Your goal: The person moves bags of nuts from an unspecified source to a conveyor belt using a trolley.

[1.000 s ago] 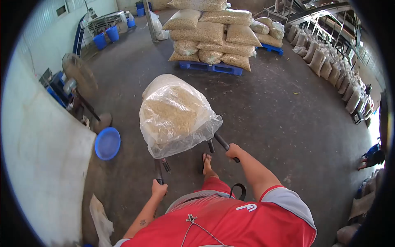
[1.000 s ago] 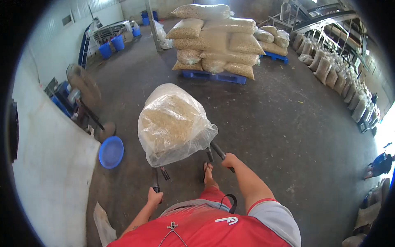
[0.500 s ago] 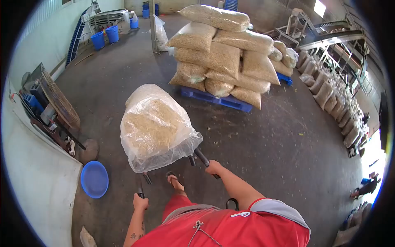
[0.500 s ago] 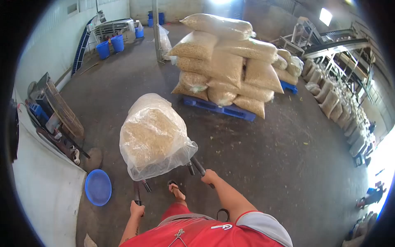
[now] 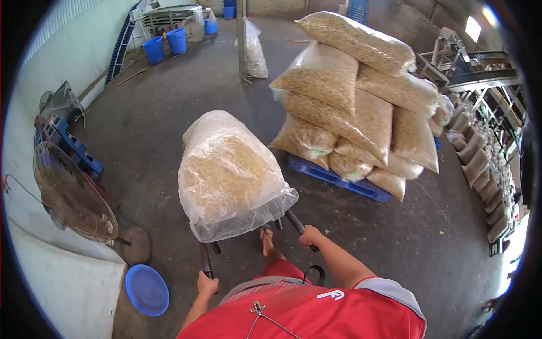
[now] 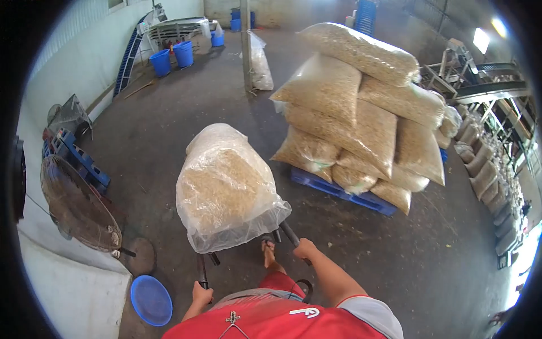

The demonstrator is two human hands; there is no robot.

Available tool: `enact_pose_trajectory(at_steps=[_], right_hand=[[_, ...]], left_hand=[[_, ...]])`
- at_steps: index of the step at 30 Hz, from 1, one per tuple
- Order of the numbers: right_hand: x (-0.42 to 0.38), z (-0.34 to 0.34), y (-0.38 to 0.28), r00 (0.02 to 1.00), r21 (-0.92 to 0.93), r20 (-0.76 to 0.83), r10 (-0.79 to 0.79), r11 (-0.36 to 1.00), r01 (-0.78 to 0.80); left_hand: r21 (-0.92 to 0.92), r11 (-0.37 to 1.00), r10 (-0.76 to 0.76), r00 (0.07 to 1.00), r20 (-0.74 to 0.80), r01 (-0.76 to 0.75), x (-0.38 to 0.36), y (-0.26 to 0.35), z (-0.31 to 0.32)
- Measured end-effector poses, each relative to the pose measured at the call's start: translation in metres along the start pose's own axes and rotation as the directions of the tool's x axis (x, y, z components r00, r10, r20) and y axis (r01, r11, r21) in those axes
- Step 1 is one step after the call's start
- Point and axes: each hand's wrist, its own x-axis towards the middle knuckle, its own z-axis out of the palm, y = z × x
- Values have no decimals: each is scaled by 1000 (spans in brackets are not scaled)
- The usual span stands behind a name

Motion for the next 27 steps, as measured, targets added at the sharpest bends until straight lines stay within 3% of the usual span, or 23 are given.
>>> enact_pose_trajectory(at_steps=[3, 4, 5, 9, 12, 14, 17, 18, 19, 21, 22, 24, 27], right_hand=[[111, -46, -55, 998, 8, 49, 44, 999, -45], [130, -38, -66, 999, 22, -53, -4, 1000, 5], [155, -33, -76, 991, 35, -130, -41, 998, 46], [226, -102, -189, 1000, 161, 7, 15, 987, -16], [299, -119, -238, 997, 56, 73, 20, 998, -24], [367, -148, -280, 997, 56, 71, 25, 998, -29], [456, -180, -336, 995, 85, 84, 45, 995, -52], [491, -199, -364, 994, 91, 102, 40, 995, -50], [513, -212, -387, 999, 37, 16, -50, 998, 49], [543, -250, -415, 993, 16, 108, 48, 999, -50], [581, -272, -450, 985, 62, 132, 108, 991, -117], [655, -300, -469, 995, 109, 88, 56, 992, -66], [691, -355, -554, 995, 233, 79, 67, 969, -84]], left_hand=[[42, 999, 16, 1000, -18, -15, 106, 61, -13], [98, 994, 54, 997, -46, -49, 136, 56, -10], [36, 998, -55, 998, -9, 55, 135, 119, -35], [14, 994, -107, 994, -24, 107, 252, 196, -76], [20, 989, -150, 989, 2, 150, 313, 250, -101], [189, 976, -96, 992, -78, 109, 373, 310, -114], [190, 975, -104, 993, -57, 113, 471, 379, -140], [145, 989, -31, 997, -70, 41, 509, 400, -152], [101, 995, 12, 997, -71, -5, 518, 425, -162], [24, 993, -117, 981, 155, 114, 550, 499, -204], [53, 997, -61, 993, 106, 55, 581, 511, -197], [70, 997, -27, 995, 96, 21, 636, 557, -201], [52, 996, 63, 997, 44, -65, 696, 615, -228]])
